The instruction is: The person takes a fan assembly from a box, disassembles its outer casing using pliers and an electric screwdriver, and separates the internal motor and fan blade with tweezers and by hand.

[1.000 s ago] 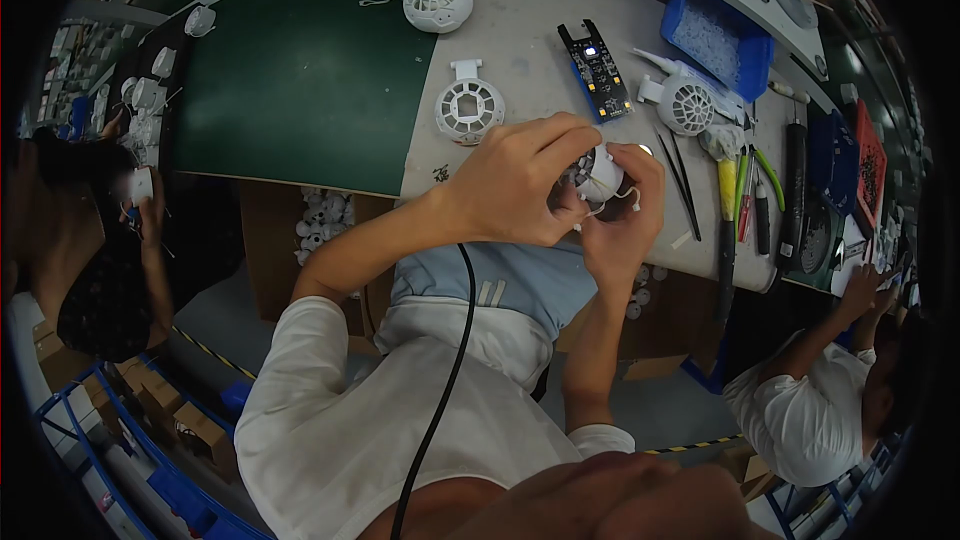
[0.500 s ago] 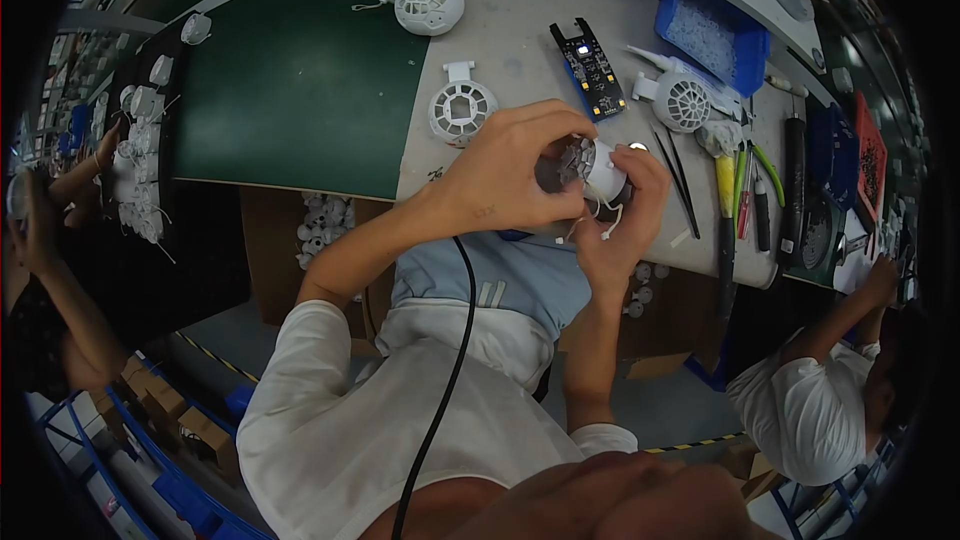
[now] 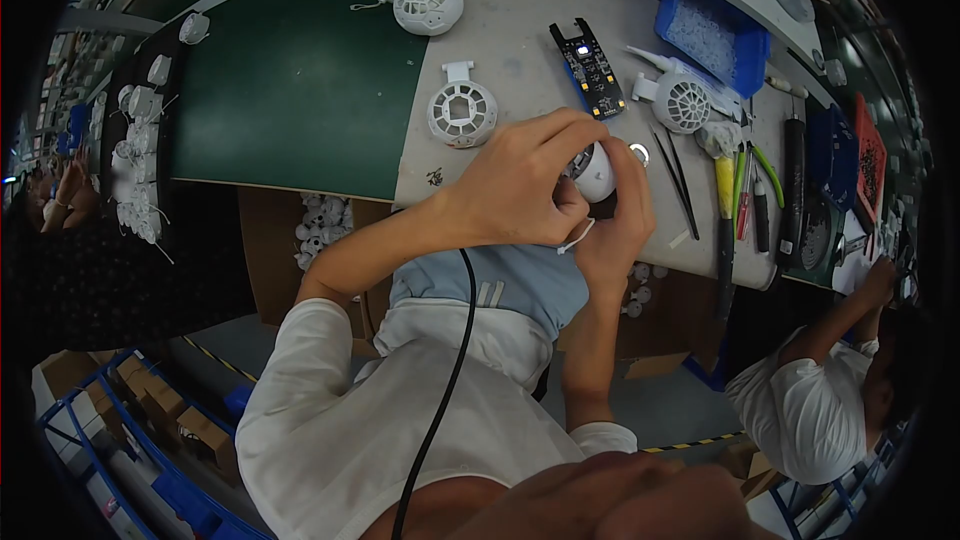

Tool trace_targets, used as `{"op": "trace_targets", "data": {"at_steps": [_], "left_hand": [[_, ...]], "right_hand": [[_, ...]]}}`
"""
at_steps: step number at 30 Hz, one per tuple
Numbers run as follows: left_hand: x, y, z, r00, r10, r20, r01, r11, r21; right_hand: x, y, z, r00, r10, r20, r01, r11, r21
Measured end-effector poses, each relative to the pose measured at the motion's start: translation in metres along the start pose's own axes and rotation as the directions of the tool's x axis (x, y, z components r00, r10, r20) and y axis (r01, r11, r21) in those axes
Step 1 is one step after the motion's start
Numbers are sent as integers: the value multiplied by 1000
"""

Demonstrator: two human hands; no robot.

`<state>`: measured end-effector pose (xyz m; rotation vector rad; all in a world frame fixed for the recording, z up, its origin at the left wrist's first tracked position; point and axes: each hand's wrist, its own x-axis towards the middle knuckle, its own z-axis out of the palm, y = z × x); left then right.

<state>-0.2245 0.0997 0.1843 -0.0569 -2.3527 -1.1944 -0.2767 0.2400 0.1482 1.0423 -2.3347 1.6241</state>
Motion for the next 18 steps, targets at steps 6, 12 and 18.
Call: {"op": "trace_targets", "data": {"at_steps": [6, 12, 18], "left_hand": [[0, -1, 0, 1000, -8, 11, 9, 1000, -20], [12, -1, -22, 985, 20, 169, 11, 983, -183], [15, -5, -28, 966, 17, 256, 35, 980, -197]], "right_hand": [[0, 1, 0, 999, -17, -34, 16, 999, -28], [-2, 11, -9, 988, 143, 62, -156, 929, 335], [1, 9, -14, 968, 208, 141, -251, 768, 589]]}}
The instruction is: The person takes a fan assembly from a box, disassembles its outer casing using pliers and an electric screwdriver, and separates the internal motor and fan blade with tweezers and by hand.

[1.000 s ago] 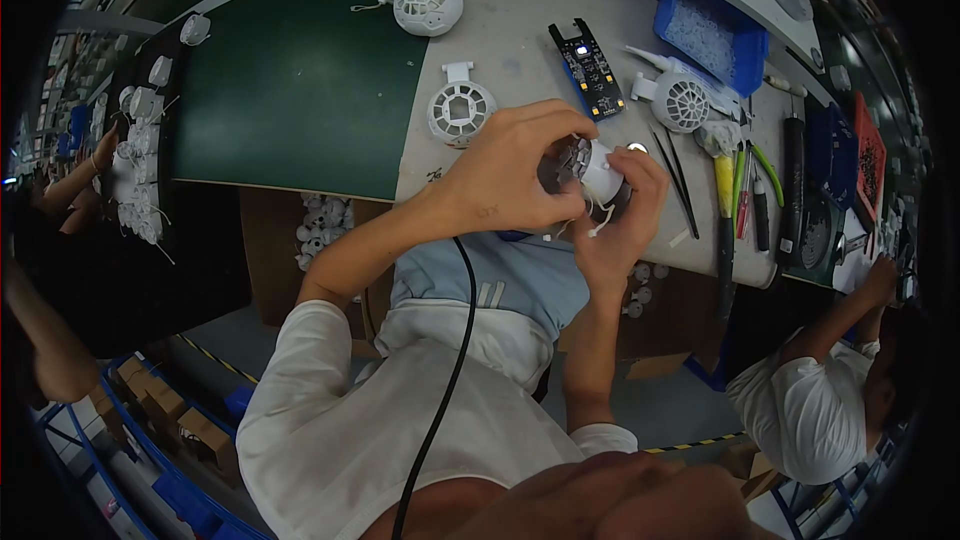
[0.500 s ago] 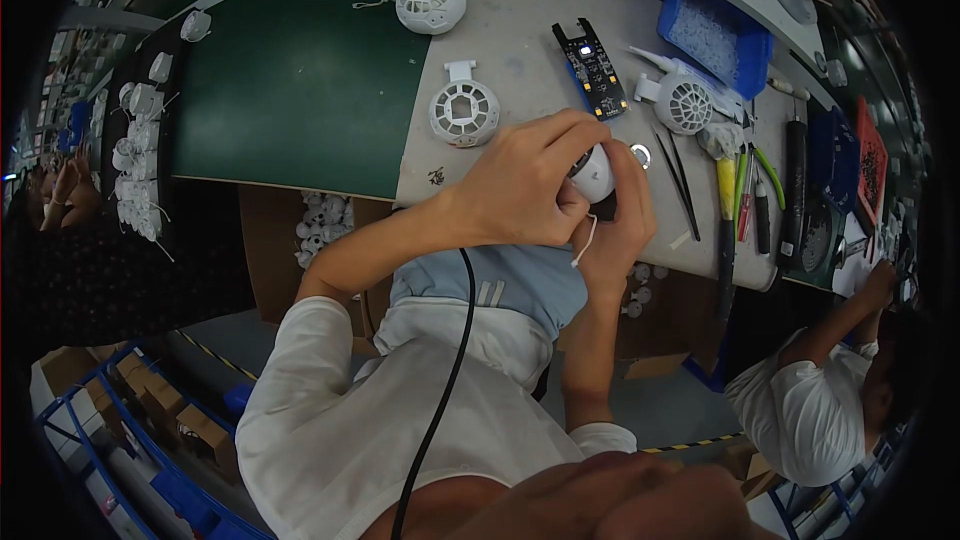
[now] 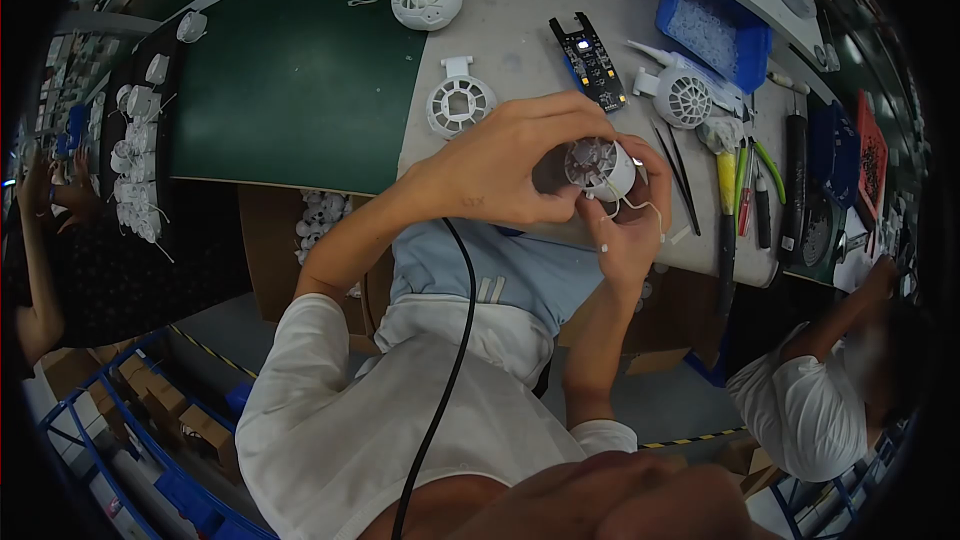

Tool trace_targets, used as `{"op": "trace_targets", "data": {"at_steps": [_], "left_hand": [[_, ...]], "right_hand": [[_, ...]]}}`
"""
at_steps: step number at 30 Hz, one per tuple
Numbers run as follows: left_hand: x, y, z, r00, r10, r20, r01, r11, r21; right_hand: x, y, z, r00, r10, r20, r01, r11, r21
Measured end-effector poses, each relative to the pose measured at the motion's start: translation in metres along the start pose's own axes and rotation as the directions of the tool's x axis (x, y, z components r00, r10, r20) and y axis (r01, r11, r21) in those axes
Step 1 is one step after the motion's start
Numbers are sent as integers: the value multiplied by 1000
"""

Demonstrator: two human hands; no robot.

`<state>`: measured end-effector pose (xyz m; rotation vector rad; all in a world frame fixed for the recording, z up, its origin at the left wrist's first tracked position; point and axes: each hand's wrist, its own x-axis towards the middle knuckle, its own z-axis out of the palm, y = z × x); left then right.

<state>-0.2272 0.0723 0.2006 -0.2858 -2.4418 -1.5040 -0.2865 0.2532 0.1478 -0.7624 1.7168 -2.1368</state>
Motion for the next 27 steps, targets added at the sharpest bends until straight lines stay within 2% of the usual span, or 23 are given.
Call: {"op": "trace_targets", "data": {"at_steps": [10, 25, 27], "left_hand": [[1, 5, -2, 998, 0, 69, -5, 998, 67], [-4, 7, 10, 998, 31, -57, -19, 981, 193], [-5, 4, 14, 991, 97, -96, -70, 967, 247]], "right_hand": [[-3, -4, -4, 992, 127, 19, -128, 990, 62], [-1, -3, 1, 999, 37, 1, -37, 997, 61], [-2, -3, 0, 999, 52, -6, -51, 998, 31]]}}
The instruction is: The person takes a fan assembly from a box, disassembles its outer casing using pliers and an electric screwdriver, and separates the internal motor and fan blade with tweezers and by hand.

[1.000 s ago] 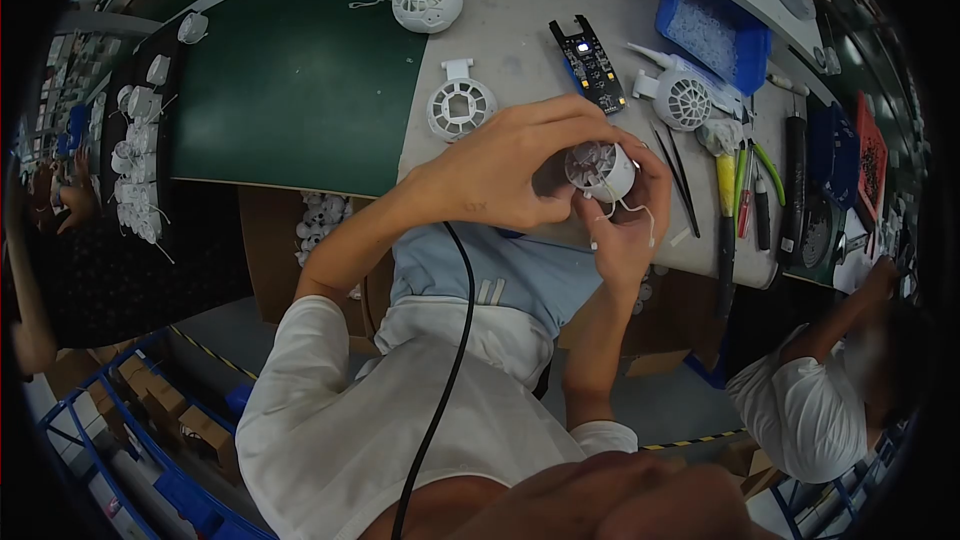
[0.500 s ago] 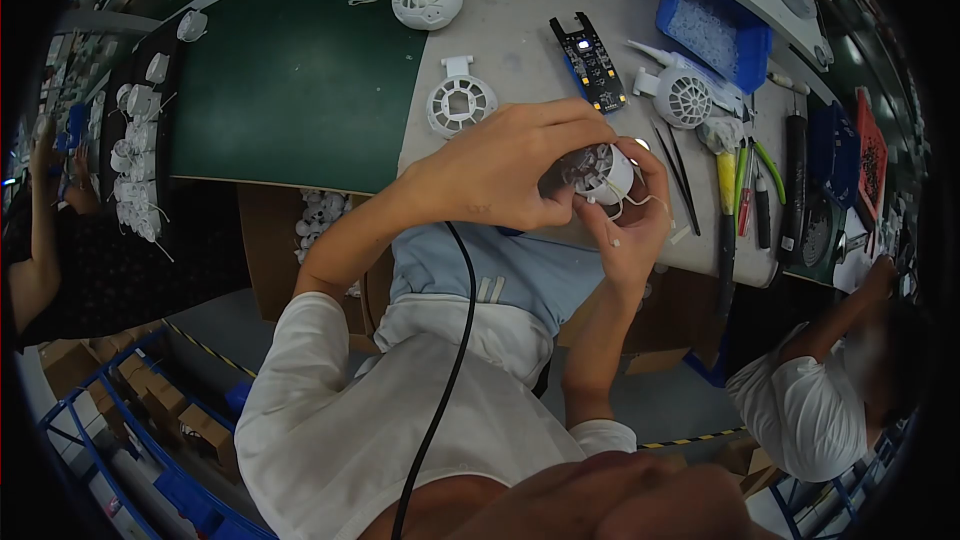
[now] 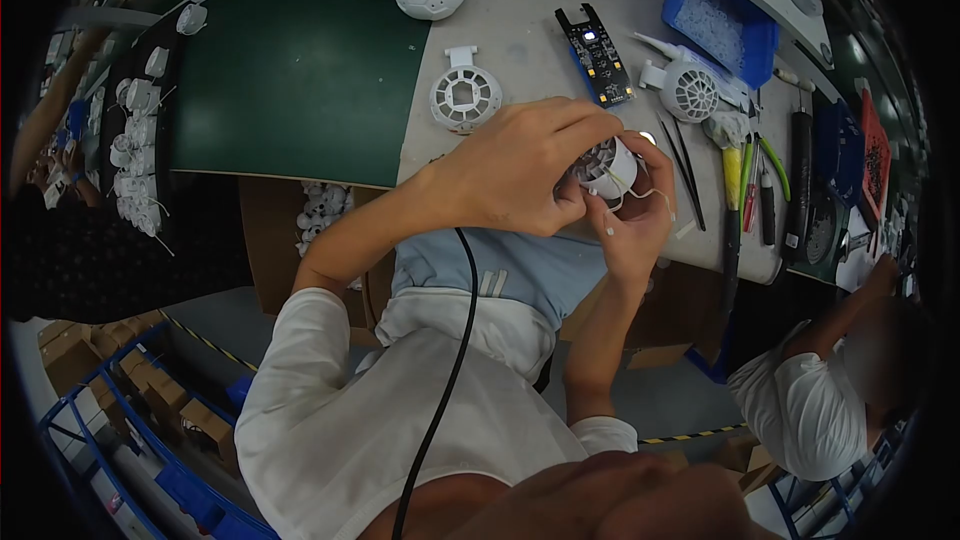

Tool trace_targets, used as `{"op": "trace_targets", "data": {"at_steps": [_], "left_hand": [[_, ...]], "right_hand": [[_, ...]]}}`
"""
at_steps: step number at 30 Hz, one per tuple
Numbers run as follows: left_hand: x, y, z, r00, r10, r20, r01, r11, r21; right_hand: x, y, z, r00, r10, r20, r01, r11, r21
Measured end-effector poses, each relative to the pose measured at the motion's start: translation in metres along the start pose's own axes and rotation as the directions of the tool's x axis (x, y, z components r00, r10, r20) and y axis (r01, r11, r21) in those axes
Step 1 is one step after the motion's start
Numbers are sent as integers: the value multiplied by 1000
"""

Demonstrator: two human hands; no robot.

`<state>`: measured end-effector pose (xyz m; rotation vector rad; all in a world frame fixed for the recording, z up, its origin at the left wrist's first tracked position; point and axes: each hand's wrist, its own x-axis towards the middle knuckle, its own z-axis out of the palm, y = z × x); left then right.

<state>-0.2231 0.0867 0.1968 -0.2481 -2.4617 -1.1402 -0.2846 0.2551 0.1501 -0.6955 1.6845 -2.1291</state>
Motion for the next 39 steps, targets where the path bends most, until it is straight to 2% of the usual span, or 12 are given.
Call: {"op": "trace_targets", "data": {"at_steps": [7, 9, 16, 17, 19, 21, 23, 25, 27, 28, 31, 39], "left_hand": [[-3, 2, 5, 999, 9, -35, -8, 1000, 22], [-3, 2, 3, 998, -63, -11, 62, 996, -69], [3, -2, -18, 994, -36, 100, 55, 981, -188], [4, 0, -20, 989, -70, 127, 96, 973, -210], [6, 0, -22, 986, -85, 144, 120, 959, -257], [11, 4, -26, 981, -73, 178, 115, 964, -239], [15, 5, -29, 976, -59, 210, 107, 969, -222], [16, 6, -30, 969, -69, 236, 114, 976, -185], [17, 10, -29, 967, -96, 238, 139, 975, -174], [17, 11, -29, 969, -55, 240, 100, 979, -180], [17, 9, -24, 971, -108, 214, 147, 974, -175], [17, 0, -21, 955, -118, 272, 174, 966, -191]], "right_hand": [[0, 4, 0, 999, -43, 1, 43, 997, -71], [1, 2, 0, 999, -40, -11, 40, 998, -56], [-1, 0, -3, 1000, 26, 2, -26, 1000, -15], [-1, -1, -3, 1000, 9, -15, -9, 1000, -30], [1, -2, -5, 998, 24, 52, -24, 1000, -14], [-1, -1, -5, 999, 17, 42, -17, 1000, -10], [1, -10, -9, 995, 26, 92, -14, 991, -134], [-4, 0, -8, 997, 38, 71, -38, 999, 4], [-4, 0, -8, 994, 62, 87, -62, 998, 4], [-5, 0, -7, 997, 30, 67, -30, 1000, -10], [-3, -3, -9, 994, 54, 93, -46, 995, -90], [-3, -5, -7, 996, 29, 84, -18, 992, -129]]}}
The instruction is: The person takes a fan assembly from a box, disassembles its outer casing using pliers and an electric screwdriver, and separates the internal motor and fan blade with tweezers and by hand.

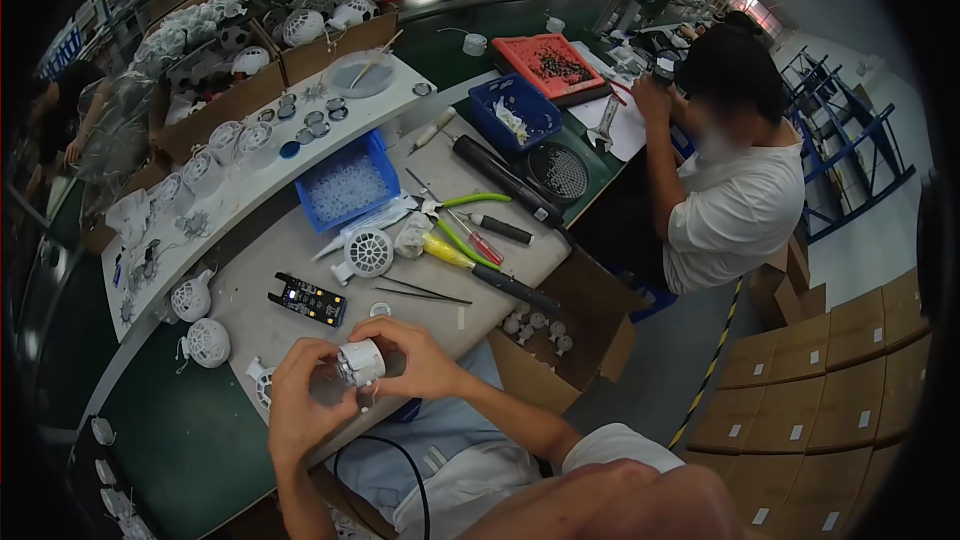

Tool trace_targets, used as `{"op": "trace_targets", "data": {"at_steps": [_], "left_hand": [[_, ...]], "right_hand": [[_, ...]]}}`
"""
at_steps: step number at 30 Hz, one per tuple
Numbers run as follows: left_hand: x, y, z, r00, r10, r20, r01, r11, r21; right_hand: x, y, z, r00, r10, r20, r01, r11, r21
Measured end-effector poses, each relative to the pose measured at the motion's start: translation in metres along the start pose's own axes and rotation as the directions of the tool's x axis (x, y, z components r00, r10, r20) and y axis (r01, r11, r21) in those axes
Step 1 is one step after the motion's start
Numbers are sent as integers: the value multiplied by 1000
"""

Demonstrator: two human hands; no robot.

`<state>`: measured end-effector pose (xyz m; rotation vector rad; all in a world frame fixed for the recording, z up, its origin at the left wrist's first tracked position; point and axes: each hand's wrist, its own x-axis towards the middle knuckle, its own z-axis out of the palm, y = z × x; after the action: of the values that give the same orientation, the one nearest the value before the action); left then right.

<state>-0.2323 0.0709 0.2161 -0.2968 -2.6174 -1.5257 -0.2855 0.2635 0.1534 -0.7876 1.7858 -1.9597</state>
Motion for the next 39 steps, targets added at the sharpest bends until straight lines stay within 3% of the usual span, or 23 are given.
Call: {"op": "trace_targets", "data": {"at_steps": [14, 17, 19, 23, 29, 32, 34, 39], "left_hand": [[-1, 5, 4, 997, -43, -66, 41, 998, -39], [-3, 3, 2, 992, -67, -105, 63, 997, -42], [-7, -1, -7, 978, -157, -138, 142, 983, -114], [-6, 11, -15, 968, -154, -198, 125, 980, -154], [-7, 6, -10, 969, -134, -207, 117, 989, -95], [-8, 2, -11, 965, -39, -261, 56, 997, 58], [-7, 6, -12, 951, -33, -308, 65, 993, 95], [-11, 7, -12, 949, -1, -314, 55, 985, 163]], "right_hand": [[1, 0, 0, 1000, 18, 13, -18, 1000, 1], [2, 1, 2, 995, -71, -65, 71, 997, 2], [0, 3, 1, 998, -1, -61, 8, 993, 114], [1, 2, 0, 996, -63, -70, 68, 995, 75], [0, 7, -5, 999, -14, -47, 21, 989, 144], [-3, 4, -4, 987, 112, -119, -54, 910, 411], [-3, 2, -4, 973, 121, -196, -10, 871, 491], [-3, 24, -9, 957, 36, -287, 102, 887, 451]]}}
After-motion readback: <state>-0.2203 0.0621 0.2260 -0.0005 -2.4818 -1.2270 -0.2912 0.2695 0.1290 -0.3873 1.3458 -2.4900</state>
